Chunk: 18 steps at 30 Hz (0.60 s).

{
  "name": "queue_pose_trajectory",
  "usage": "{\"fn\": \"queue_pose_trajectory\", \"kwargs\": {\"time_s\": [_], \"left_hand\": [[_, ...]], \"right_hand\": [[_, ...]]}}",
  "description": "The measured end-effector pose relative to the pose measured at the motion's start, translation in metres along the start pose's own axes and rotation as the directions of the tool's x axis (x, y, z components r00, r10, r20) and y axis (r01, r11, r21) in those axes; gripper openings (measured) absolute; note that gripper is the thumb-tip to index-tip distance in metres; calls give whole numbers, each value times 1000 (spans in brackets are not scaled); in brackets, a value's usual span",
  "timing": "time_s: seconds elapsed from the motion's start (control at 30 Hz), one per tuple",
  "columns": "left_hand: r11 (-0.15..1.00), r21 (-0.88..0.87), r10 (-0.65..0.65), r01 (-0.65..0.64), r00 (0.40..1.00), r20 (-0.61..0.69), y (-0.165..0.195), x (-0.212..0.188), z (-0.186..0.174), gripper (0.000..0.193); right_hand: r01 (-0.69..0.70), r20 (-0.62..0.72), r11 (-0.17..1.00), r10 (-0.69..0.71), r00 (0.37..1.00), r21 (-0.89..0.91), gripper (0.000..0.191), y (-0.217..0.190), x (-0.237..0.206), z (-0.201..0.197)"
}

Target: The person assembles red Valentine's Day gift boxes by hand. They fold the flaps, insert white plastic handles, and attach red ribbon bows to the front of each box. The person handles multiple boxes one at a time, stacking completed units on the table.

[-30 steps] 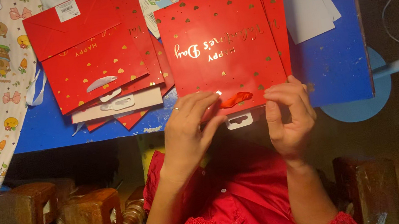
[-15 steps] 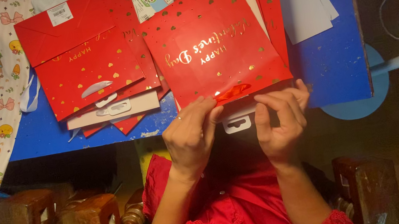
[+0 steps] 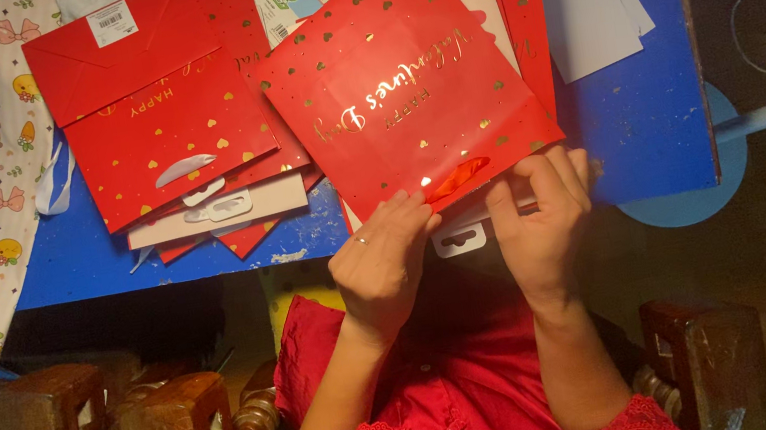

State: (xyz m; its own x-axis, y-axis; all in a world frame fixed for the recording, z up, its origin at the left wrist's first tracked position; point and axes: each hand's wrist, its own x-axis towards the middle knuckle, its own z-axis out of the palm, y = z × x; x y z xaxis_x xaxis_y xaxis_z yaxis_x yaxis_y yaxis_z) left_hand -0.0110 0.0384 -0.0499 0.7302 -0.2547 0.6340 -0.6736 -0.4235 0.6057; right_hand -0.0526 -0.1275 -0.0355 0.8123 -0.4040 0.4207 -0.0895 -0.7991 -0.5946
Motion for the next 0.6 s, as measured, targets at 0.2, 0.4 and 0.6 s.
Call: {"fn": "queue_pose_trajectory", "kwargs": {"time_s": [0.2,0.4,0.6], "left_hand": [[1000,-29,7,-7,1000,-3,-2,-1,-3,17],[998,-47,-46,49,997,59,7,7,-11,21],[994,-32,-92,101,975,204,18,11,-24,47]], "right_hand": [[54,-44,998,-52,998,32,17,7,1,2],[27,-47,992,-22,999,124,18,12,-6,-2],[-48,-108,893,107,988,447,10,15,-16,-4]]}}
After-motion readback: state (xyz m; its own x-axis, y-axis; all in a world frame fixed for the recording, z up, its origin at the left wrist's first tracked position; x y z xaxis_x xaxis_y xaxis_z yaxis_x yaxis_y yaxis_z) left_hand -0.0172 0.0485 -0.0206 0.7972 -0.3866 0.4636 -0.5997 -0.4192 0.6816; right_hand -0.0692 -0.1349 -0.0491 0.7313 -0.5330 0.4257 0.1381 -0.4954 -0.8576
